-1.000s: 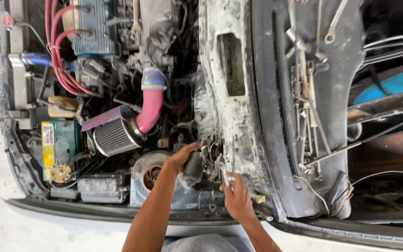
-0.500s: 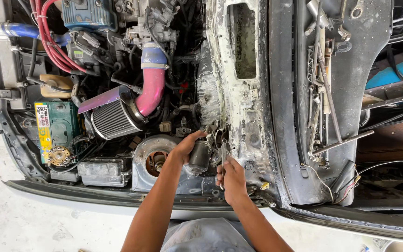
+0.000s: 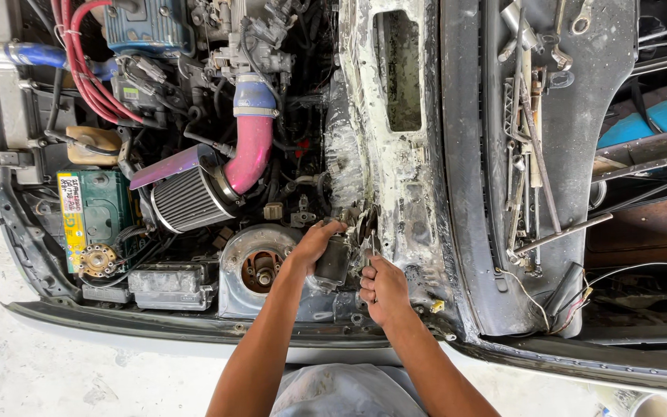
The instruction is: The person works on a car engine with the hood open, using a wrench to tighten bolts on a component near the firewall. They repeatedly adjust the part and use the wrench to secure it in place.
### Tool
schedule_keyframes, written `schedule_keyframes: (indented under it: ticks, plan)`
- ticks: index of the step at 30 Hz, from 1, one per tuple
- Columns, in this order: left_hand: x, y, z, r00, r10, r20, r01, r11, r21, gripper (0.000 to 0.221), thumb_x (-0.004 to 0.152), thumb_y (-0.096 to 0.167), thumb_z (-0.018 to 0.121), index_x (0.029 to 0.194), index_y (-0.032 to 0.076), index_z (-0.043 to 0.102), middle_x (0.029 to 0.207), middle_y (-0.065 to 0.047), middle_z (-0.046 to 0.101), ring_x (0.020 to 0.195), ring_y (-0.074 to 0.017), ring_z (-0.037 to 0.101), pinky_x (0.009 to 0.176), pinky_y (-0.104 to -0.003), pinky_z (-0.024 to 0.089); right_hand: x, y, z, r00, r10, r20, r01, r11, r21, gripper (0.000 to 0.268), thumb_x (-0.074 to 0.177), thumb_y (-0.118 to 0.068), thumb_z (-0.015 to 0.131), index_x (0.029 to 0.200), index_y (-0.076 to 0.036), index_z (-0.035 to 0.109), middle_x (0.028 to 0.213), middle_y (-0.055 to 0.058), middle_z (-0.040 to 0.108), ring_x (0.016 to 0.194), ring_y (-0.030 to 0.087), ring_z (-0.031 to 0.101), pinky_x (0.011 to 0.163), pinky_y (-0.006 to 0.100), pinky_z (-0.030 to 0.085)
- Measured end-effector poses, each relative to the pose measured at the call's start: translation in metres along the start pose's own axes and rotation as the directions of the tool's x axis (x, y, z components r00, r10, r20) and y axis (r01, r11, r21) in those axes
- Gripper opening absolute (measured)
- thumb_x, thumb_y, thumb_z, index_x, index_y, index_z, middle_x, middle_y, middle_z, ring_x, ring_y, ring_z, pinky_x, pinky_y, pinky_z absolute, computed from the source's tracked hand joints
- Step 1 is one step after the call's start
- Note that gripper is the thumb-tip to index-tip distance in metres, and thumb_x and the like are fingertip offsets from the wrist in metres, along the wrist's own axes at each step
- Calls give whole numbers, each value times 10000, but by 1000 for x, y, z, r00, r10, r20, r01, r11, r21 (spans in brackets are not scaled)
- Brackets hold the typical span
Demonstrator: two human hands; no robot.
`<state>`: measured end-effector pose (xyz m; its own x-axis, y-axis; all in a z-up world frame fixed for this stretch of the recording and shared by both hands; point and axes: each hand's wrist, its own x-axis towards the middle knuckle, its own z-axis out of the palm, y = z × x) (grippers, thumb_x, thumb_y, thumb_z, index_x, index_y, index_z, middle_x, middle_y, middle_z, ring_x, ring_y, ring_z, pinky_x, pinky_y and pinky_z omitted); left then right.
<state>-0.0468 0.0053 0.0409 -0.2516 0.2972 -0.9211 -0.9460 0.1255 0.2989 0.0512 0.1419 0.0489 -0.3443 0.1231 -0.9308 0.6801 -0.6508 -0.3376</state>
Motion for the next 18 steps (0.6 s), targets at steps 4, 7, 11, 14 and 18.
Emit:
schedule_keyframes:
  ticks: [4,7,11,14,18]
  plan:
    - [31,-28,-9,996,88,-13,-88,996,6,1108,787,515,735,1557,15,115,1511,-329,248,1355,-522,329,1059,-674,385,5,-5,-3,998,46,-31,-46,999,7,489,1037,-178,387,1485,6,316,682,-38,343,500,58,340,382,180,241]
    - [7,-24,13,991,130,-19,-129,991,19,1124,761,499,746,1560,22,116,1510,-308,282,1361,-508,334,1081,-668,356,11,-11,-8,994,87,-70,-90,995,-51,457,1009,-166,414,1436,-3,396,679,-43,336,480,49,342,382,169,230]
    - [16,-46,9,972,224,-69,-219,973,71,1108,760,498,728,1560,24,126,1486,-308,328,1378,-496,324,1116,-661,315,22,-13,-18,990,108,-86,-120,981,-154,458,1013,-176,429,1420,27,374,690,-28,396,480,52,357,381,183,245]
    - [24,-59,5,956,285,-71,-280,957,69,1031,785,497,717,1547,50,187,1421,-289,403,1340,-478,383,1088,-659,342,18,-16,-14,990,94,-102,-116,965,-235,451,1012,-165,437,1408,46,391,704,-6,447,479,63,377,377,201,265]
    - [56,-78,-3,939,336,-69,-331,940,83,881,780,465,733,1488,128,331,1291,-247,518,1248,-438,492,1033,-640,392,2,-15,0,989,-2,-146,-72,862,-502,413,1031,-164,418,1363,81,451,714,43,494,479,86,398,368,222,324]
